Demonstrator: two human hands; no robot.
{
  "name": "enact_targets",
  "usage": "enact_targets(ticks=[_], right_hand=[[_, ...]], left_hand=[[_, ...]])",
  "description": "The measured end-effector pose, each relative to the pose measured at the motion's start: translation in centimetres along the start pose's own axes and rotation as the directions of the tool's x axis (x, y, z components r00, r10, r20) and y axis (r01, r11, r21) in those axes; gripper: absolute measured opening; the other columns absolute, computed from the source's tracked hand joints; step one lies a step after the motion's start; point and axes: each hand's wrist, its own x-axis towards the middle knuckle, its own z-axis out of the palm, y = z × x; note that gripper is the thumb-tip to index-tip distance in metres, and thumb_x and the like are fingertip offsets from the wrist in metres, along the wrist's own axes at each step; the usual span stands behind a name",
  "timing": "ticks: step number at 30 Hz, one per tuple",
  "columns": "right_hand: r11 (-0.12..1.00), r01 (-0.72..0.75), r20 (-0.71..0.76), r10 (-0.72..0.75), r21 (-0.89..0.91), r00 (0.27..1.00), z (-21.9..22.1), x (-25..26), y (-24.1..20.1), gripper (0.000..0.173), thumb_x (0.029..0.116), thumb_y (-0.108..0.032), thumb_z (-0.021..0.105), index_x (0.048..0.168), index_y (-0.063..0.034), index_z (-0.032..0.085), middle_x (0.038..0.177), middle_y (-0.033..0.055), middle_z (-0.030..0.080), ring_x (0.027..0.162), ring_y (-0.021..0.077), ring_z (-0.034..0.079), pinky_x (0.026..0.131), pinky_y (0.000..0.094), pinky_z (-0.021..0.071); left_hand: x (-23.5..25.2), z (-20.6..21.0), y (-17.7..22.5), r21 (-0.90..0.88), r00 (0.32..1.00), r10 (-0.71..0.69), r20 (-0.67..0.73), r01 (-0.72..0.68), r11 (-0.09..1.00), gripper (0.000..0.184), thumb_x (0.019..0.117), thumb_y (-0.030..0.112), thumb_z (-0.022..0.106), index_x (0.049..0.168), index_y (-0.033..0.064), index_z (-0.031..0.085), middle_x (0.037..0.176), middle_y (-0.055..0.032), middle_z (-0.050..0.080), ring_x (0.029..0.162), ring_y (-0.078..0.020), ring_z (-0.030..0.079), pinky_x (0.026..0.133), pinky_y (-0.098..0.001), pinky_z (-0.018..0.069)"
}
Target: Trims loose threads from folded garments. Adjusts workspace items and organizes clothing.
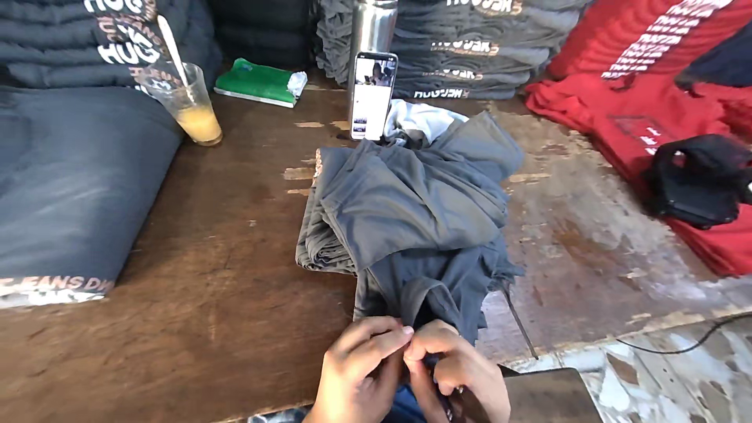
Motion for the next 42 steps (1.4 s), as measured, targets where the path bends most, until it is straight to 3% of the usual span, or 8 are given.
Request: enact_targets(ticks=[8, 12, 17, 22, 31, 37, 40, 42], right_hand=[[0.992, -0.027, 0.158, 0.007, 0.125, 0.987, 0.3, -0.3, -1.0, 0.020, 0.0937, 0.001, 0.066, 0.090, -0.0084, 0.048, 0.099, 0.0074, 0.064, 0.098, 0.0132, 0.066, 0.089, 0.0245, 0.0562], [0.983, -0.172, 0.131, 0.180, -0.068, 0.975, -0.9, -0.4, 0.4, 0.023, 0.1002, -0.028, 0.066, 0.094, -0.0112, 0.052, 0.111, 0.0031, 0.060, 0.097, 0.0024, 0.063, 0.081, 0.0146, 0.0543], [0.902, -0.214, 0.194, 0.303, -0.376, 0.933, -1.9, -1.2, 1.8, 0.039, 0.1024, -0.042, 0.058, 0.083, -0.0085, 0.055, 0.068, 0.0009, 0.052, 0.061, 0.0042, 0.049, 0.056, 0.0174, 0.0434], [0.859, -0.153, 0.189, 0.276, -0.489, 0.942, -1.3, -1.2, 1.4, 0.042, 0.1027, -0.045, 0.054, 0.080, -0.0100, 0.055, 0.063, -0.0002, 0.050, 0.055, 0.0065, 0.049, 0.050, 0.0210, 0.0416], [0.810, -0.118, 0.196, 0.276, -0.574, 0.941, -0.3, -0.5, 1.0, 0.044, 0.1069, -0.040, 0.040, 0.078, -0.0115, 0.057, 0.055, -0.0012, 0.047, 0.048, 0.0101, 0.050, 0.044, 0.0261, 0.0396], [0.910, -0.166, 0.068, 0.207, -0.380, 0.976, -2.0, -0.1, 0.0, 0.039, 0.1059, -0.047, 0.049, 0.088, -0.0121, 0.051, 0.076, 0.0007, 0.052, 0.069, 0.0053, 0.053, 0.063, 0.0190, 0.0462], [0.879, -0.162, -0.041, 0.160, -0.448, 0.986, -2.8, 0.7, 1.3, 0.030, 0.0980, -0.040, 0.066, 0.092, -0.0140, 0.052, 0.104, 0.0019, 0.057, 0.098, 0.0055, 0.056, 0.086, 0.0195, 0.0461], [0.875, -0.161, -0.017, 0.172, -0.456, 0.985, -3.2, 0.7, 3.0, 0.026, 0.0924, -0.026, 0.072, 0.096, -0.0049, 0.056, 0.104, 0.0105, 0.061, 0.093, 0.0086, 0.058, 0.083, 0.0169, 0.0483]], left_hand=[[-0.2, 0.5, -1.4, -0.094, 0.995, -0.071, -0.076, 0.064, 0.994, 0.008, 0.0959, 0.009, 0.070, 0.102, 0.0100, 0.075, 0.099, 0.0004, 0.072, 0.093, -0.0019, 0.068, 0.083, -0.0158, 0.0570], [-0.2, 0.5, -1.0, -0.425, 0.940, -0.324, -0.108, 0.251, 0.870, 0.009, 0.0974, 0.014, 0.069, 0.104, 0.0162, 0.074, 0.104, 0.0095, 0.074, 0.094, 0.0009, 0.069, 0.083, -0.0168, 0.0584], [-0.2, -0.2, -0.6, -0.595, 0.901, -0.428, -0.077, 0.303, 0.745, 0.007, 0.0968, 0.020, 0.070, 0.100, 0.0171, 0.075, 0.100, 0.0059, 0.074, 0.092, -0.0011, 0.069, 0.083, -0.0197, 0.0578], [-0.3, -0.8, -0.2, -0.593, 0.935, -0.353, -0.021, 0.273, 0.757, 0.009, 0.0946, 0.012, 0.072, 0.103, 0.0139, 0.075, 0.115, 0.0031, 0.073, 0.100, -0.0023, 0.069, 0.086, -0.0178, 0.0578], [-0.3, -1.2, -0.2, -0.496, 0.946, -0.323, -0.022, 0.270, 0.825, 0.010, 0.0913, 0.009, 0.075, 0.101, 0.0137, 0.076, 0.113, 0.0033, 0.073, 0.103, -0.0028, 0.069, 0.087, -0.0184, 0.0581], [-0.2, -0.5, -0.4, -0.451, 0.937, -0.324, -0.128, 0.236, 0.861, 0.014, 0.0920, 0.006, 0.073, 0.101, 0.0161, 0.070, 0.106, 0.0032, 0.075, 0.094, -0.0037, 0.072, 0.081, -0.0182, 0.0594], [-0.2, -0.9, -0.3, -0.373, 0.962, -0.243, -0.128, 0.180, 0.910, 0.013, 0.0916, 0.006, 0.074, 0.101, 0.0149, 0.070, 0.100, 0.0053, 0.074, 0.090, -0.0016, 0.071, 0.079, -0.0162, 0.0589], [-0.1, -1.5, -0.6, -0.273, 0.984, -0.137, -0.117, 0.101, 0.957, 0.012, 0.0892, 0.005, 0.076, 0.097, 0.0129, 0.071, 0.096, 0.0055, 0.073, 0.090, -0.0024, 0.070, 0.080, -0.0174, 0.0588]])
